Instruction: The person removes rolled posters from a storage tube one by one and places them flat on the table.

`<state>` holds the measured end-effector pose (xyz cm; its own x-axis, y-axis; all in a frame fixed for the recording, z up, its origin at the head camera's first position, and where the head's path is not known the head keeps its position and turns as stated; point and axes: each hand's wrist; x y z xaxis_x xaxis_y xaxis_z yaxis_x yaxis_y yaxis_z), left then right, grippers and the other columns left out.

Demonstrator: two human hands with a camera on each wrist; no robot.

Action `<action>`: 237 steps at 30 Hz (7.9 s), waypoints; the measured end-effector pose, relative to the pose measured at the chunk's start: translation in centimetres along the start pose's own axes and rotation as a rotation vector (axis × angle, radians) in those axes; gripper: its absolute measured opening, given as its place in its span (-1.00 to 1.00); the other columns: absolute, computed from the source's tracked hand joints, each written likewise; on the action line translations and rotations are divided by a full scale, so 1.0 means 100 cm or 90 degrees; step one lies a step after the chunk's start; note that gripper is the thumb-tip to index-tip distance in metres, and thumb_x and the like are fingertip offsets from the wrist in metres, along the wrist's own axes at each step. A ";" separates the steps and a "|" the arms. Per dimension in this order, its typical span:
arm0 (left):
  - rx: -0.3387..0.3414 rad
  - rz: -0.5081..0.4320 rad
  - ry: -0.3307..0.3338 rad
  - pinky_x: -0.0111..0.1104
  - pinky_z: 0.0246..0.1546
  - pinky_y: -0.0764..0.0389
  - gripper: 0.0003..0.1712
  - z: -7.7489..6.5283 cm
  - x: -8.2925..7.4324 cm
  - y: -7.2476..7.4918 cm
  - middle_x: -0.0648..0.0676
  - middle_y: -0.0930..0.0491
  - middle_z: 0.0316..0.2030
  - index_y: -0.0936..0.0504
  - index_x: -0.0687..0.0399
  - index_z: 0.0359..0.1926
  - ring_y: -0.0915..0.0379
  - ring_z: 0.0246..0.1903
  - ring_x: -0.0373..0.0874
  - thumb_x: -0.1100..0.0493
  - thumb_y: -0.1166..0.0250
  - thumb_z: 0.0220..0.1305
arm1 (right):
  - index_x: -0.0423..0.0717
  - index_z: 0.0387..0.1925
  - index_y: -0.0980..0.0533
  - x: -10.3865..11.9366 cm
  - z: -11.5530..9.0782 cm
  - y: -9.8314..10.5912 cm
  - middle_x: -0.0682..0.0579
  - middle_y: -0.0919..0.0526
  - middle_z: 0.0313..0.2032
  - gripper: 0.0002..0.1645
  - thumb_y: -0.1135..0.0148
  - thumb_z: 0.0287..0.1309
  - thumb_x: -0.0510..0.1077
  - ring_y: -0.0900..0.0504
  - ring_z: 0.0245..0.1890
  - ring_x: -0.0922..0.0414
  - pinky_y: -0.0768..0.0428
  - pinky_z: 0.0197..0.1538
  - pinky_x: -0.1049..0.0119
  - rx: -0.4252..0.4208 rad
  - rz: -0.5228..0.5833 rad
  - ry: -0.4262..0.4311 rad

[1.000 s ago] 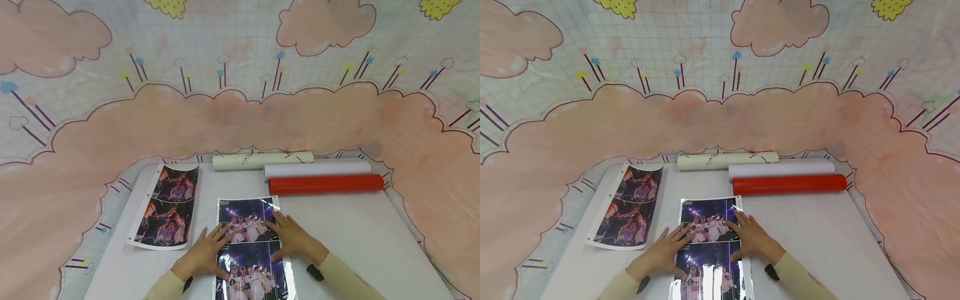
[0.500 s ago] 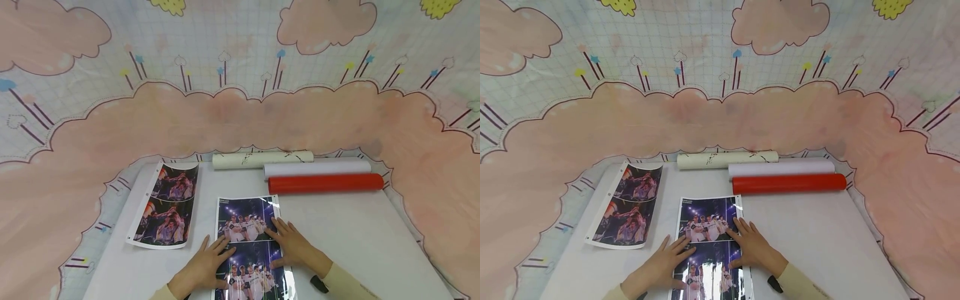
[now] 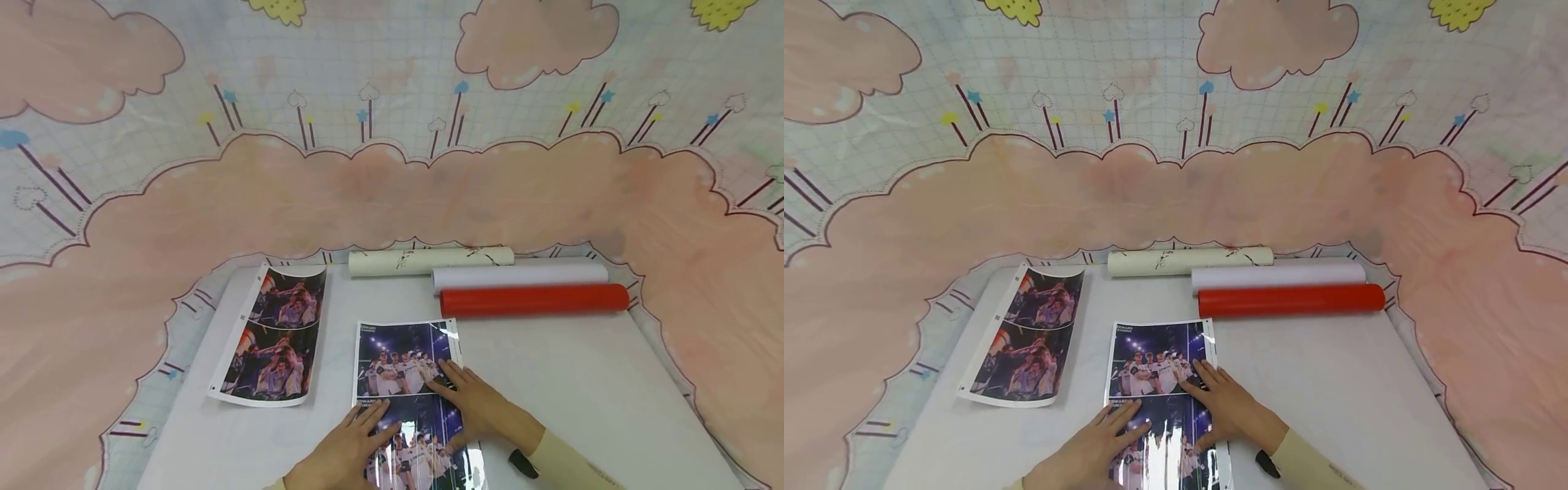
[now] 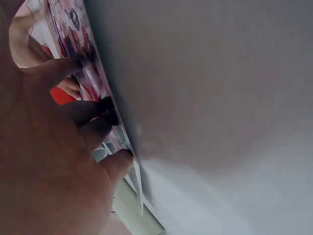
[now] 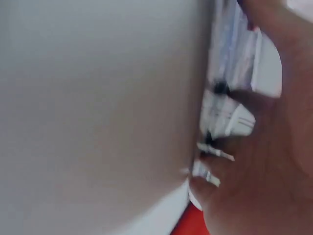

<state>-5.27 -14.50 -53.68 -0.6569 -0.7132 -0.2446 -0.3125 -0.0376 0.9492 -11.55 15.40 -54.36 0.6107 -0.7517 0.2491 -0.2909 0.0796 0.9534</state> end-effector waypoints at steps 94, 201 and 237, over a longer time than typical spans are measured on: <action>-0.185 0.058 0.134 0.10 0.15 -0.50 -0.46 -0.014 0.016 -0.003 0.08 -0.50 0.26 -0.57 -0.11 0.20 -0.44 0.23 0.09 -0.04 -0.37 0.18 | -0.21 -0.03 -0.64 0.010 0.100 0.012 0.06 -0.46 -0.53 -0.70 -0.21 0.19 -0.35 -0.37 -0.65 0.26 -0.38 -0.52 0.43 -0.284 0.532 -0.219; -0.372 -0.244 0.461 0.18 0.18 -0.35 -0.60 0.159 0.188 0.138 0.31 -0.65 -0.05 -0.59 0.32 -0.04 -0.52 0.03 0.28 0.05 -0.14 0.34 | -0.43 0.29 -0.29 -0.209 0.082 0.120 -0.44 -0.45 0.21 -0.28 0.04 0.36 0.08 -0.41 0.20 -0.36 -0.31 0.29 -0.27 -0.236 0.213 -0.453; -0.417 -0.378 0.444 -0.05 -0.01 -0.55 -0.60 0.180 0.183 0.152 0.34 -0.63 -0.10 -0.60 0.37 -0.03 -0.54 -0.09 0.17 0.14 -0.13 0.25 | -0.26 0.48 -0.05 -0.209 0.085 0.143 -0.29 -0.17 0.46 -0.16 -0.18 0.29 -0.16 -0.26 0.38 -0.23 -0.35 0.38 -0.08 -0.374 0.551 -0.486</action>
<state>-34.34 -15.54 -47.32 0.0680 -0.6877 -0.7228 0.1070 -0.7153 0.6906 -34.73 26.65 -47.37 -0.2410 -0.4775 0.8449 0.1061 0.8524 0.5120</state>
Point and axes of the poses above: each hand's wrist, its own z-axis towards the middle knuckle, its own y-axis out of the back of the hand, x = y × z
